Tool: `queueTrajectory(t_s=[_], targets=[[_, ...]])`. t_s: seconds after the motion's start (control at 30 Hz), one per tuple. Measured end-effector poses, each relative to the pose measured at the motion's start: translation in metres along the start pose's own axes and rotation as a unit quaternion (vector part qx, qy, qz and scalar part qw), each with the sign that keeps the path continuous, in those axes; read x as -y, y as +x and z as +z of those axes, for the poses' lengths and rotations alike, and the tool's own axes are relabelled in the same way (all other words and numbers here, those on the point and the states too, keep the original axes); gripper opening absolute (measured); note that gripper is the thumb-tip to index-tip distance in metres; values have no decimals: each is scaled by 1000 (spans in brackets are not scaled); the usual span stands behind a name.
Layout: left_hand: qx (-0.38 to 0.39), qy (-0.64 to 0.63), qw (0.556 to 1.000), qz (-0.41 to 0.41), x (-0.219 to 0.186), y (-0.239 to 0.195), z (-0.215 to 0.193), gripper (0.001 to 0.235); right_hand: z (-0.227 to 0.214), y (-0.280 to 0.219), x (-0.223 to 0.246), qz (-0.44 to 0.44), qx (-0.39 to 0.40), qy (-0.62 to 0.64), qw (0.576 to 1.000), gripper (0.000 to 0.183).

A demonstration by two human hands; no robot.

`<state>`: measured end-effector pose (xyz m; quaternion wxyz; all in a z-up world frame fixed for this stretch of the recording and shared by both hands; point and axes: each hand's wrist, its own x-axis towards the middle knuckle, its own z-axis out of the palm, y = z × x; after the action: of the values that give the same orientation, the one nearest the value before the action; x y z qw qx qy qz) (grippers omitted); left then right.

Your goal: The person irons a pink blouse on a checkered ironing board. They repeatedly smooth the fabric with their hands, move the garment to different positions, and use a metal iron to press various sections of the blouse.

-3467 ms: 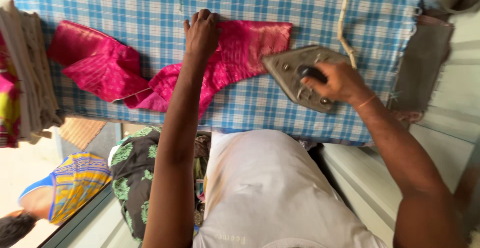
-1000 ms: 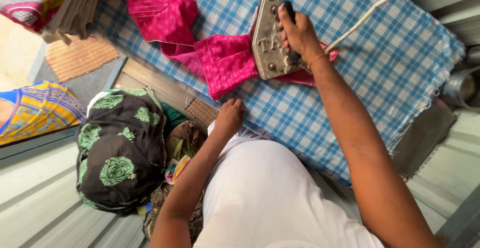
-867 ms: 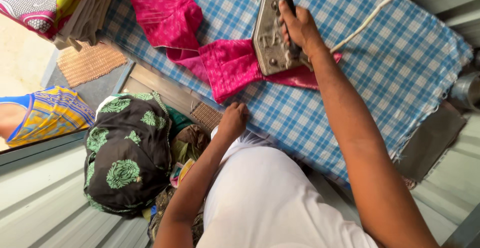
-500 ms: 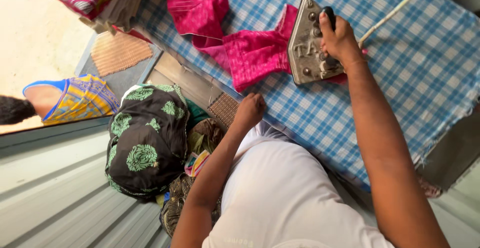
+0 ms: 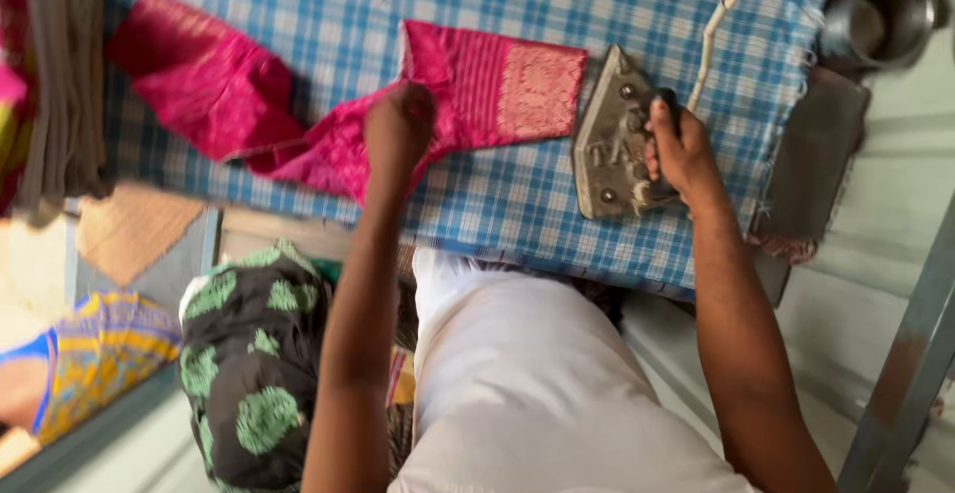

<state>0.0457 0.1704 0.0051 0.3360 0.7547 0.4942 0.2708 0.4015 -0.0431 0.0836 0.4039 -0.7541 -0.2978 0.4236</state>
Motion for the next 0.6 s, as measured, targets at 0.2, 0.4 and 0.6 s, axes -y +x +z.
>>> queueTrajectory(t_s=[0.2,0.4,0.6], targets=[[-54,145,987,45,35,115,19,59,-20,-21,9,-74,-216,-202,953,40],[61,10,997,49,-3,90,10,14,62,-16,33,-355,-222,-325,848,24],[268,-198,935,124,-41,23,-115,17,108,44,108,-330,-13,-327,885,33]])
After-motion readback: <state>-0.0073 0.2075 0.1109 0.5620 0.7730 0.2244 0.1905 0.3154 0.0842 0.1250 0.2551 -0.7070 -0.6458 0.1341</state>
